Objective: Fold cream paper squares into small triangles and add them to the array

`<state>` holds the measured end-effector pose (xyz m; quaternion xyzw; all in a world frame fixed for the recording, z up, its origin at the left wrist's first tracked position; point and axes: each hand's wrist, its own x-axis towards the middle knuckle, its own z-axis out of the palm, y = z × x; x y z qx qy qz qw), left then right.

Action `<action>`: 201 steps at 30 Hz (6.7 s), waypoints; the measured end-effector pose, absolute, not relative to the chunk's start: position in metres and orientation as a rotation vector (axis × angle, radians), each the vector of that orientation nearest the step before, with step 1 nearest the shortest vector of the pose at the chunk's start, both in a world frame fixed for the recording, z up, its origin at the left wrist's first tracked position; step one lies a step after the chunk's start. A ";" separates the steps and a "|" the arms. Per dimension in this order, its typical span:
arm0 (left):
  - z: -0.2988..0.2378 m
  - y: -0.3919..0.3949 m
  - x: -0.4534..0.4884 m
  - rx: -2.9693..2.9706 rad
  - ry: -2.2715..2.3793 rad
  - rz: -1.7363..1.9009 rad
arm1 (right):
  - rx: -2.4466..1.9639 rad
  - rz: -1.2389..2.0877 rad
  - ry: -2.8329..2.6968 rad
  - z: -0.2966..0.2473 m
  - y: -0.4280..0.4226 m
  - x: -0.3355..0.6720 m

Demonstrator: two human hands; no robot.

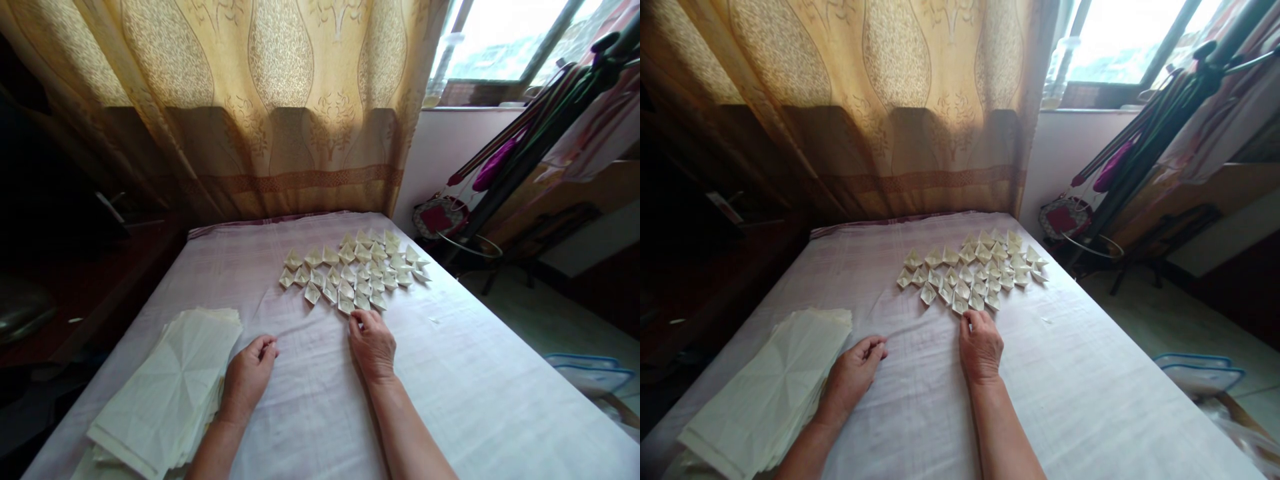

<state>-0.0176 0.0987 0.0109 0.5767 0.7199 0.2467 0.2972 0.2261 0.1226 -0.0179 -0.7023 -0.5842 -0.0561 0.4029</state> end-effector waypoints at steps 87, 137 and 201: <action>0.058 0.044 -0.151 1.360 2.133 0.714 | -1.436 0.313 -1.901 -0.019 0.048 0.210; 0.007 0.029 0.000 2.325 1.358 0.750 | -1.321 0.358 -1.632 -0.022 0.047 0.228; -0.006 0.033 0.018 2.751 1.556 0.529 | -1.655 0.100 -1.874 -0.009 0.066 0.197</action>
